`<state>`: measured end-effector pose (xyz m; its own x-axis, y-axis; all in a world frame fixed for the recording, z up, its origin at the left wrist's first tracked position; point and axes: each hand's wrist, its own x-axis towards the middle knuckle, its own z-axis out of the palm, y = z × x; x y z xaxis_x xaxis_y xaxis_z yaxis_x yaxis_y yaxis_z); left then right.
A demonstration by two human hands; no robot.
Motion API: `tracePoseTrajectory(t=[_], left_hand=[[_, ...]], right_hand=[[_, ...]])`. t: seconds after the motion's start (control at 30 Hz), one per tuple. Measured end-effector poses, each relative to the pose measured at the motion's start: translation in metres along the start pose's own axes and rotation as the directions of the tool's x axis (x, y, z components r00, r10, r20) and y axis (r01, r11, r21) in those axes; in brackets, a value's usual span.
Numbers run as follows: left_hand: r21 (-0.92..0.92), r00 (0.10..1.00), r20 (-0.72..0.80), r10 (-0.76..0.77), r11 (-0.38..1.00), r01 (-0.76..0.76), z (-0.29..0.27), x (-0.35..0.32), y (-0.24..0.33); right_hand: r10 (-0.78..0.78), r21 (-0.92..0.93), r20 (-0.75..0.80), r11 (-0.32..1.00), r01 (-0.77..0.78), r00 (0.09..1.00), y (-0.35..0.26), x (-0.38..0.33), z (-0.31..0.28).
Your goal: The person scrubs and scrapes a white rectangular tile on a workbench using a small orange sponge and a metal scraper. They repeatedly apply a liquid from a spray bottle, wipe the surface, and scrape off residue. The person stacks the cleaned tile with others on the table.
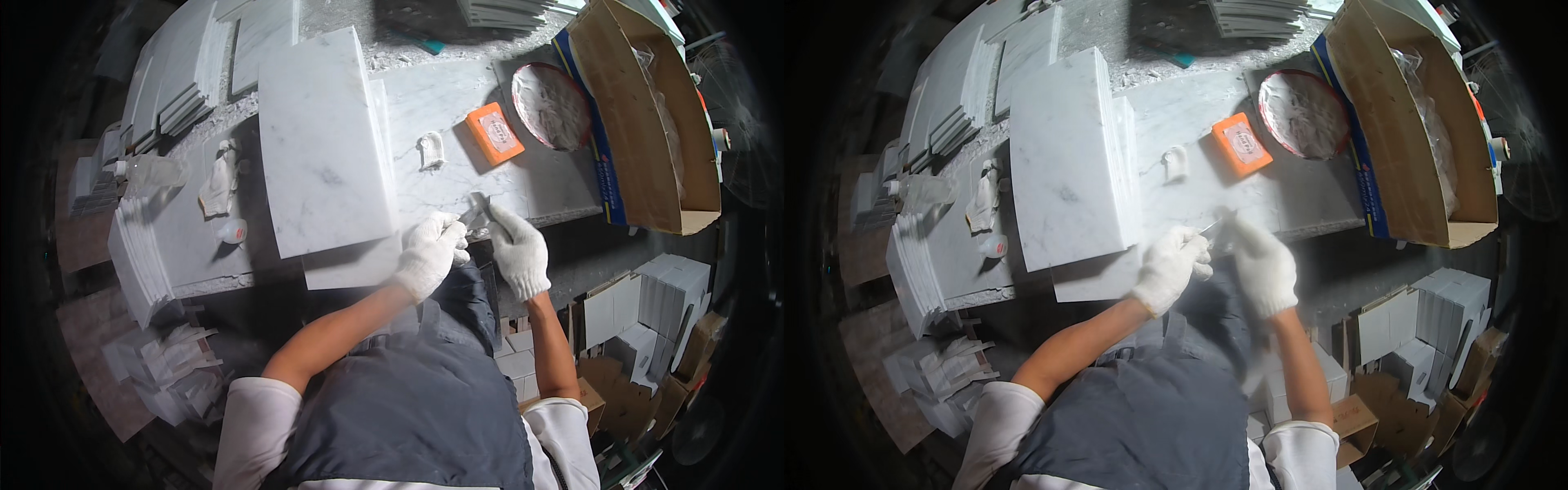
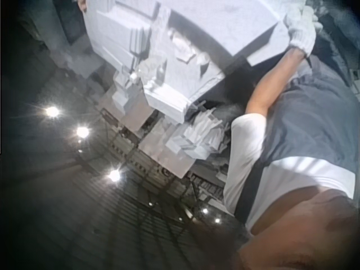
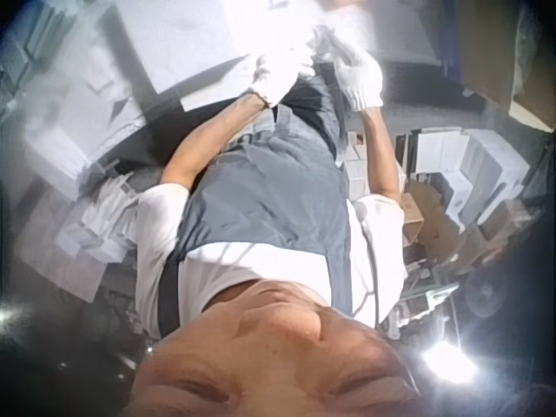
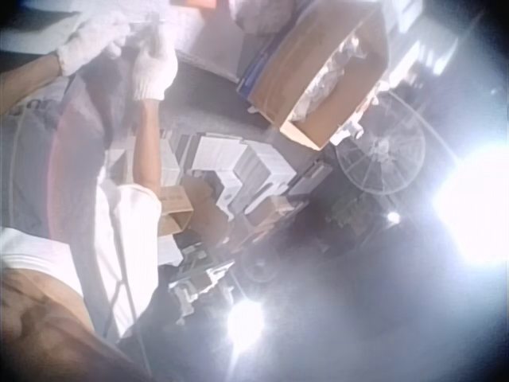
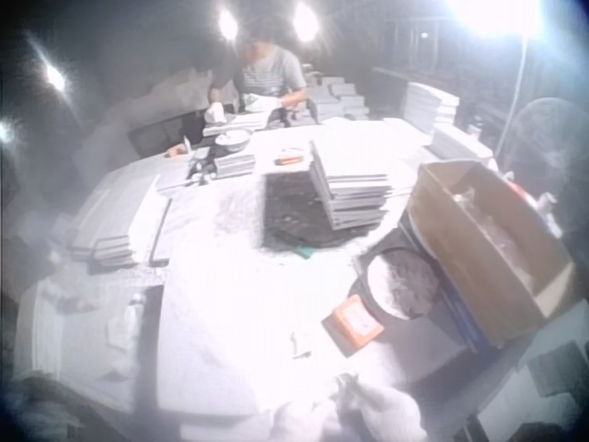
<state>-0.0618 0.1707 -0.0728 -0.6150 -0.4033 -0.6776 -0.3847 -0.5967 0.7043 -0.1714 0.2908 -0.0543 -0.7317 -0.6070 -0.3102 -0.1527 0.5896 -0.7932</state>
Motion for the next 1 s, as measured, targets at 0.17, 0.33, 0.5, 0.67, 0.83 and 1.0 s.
tracePoseTrajectory(t=[0.17, 0.33, 0.5, 0.67, 0.83, 1.0], left_hand=[[0.015, 1.0, -0.008, -0.006, 1.0, 0.006, 0.0, 0.0, 0.003], [-0.057, 0.999, -0.008, -0.048, 0.997, 0.047, 0.002, -0.002, 0.005], [-0.023, 0.999, -0.017, -0.039, 0.999, 0.039, 0.001, -0.002, 0.006], [-0.081, 0.998, -0.017, -0.061, 0.995, 0.059, 0.0, -0.002, 0.005], [-0.015, 0.999, -0.019, -0.042, 0.999, 0.041, 0.001, -0.002, 0.004], [-0.053, 0.998, -0.016, -0.057, 0.997, 0.056, 0.0, -0.003, 0.004]], right_hand=[[0.02, 0.142, -0.038, 0.99, -0.015, 0.999, 0.008, -0.002, 0.006], [0.001, 0.047, -0.082, 0.999, 0.003, 0.997, 0.018, -0.005, 0.024], [0.016, 0.395, -0.194, 0.916, 0.063, 0.981, 0.035, -0.006, 0.029], [-0.236, 0.101, -0.118, 0.964, 0.248, 0.965, 0.042, -0.008, 0.044], [-0.036, 0.264, -0.211, 0.96, 0.092, 0.977, 0.037, -0.007, 0.049], [0.11, 0.401, -0.101, 0.914, -0.061, 0.989, 0.03, -0.008, 0.041]])
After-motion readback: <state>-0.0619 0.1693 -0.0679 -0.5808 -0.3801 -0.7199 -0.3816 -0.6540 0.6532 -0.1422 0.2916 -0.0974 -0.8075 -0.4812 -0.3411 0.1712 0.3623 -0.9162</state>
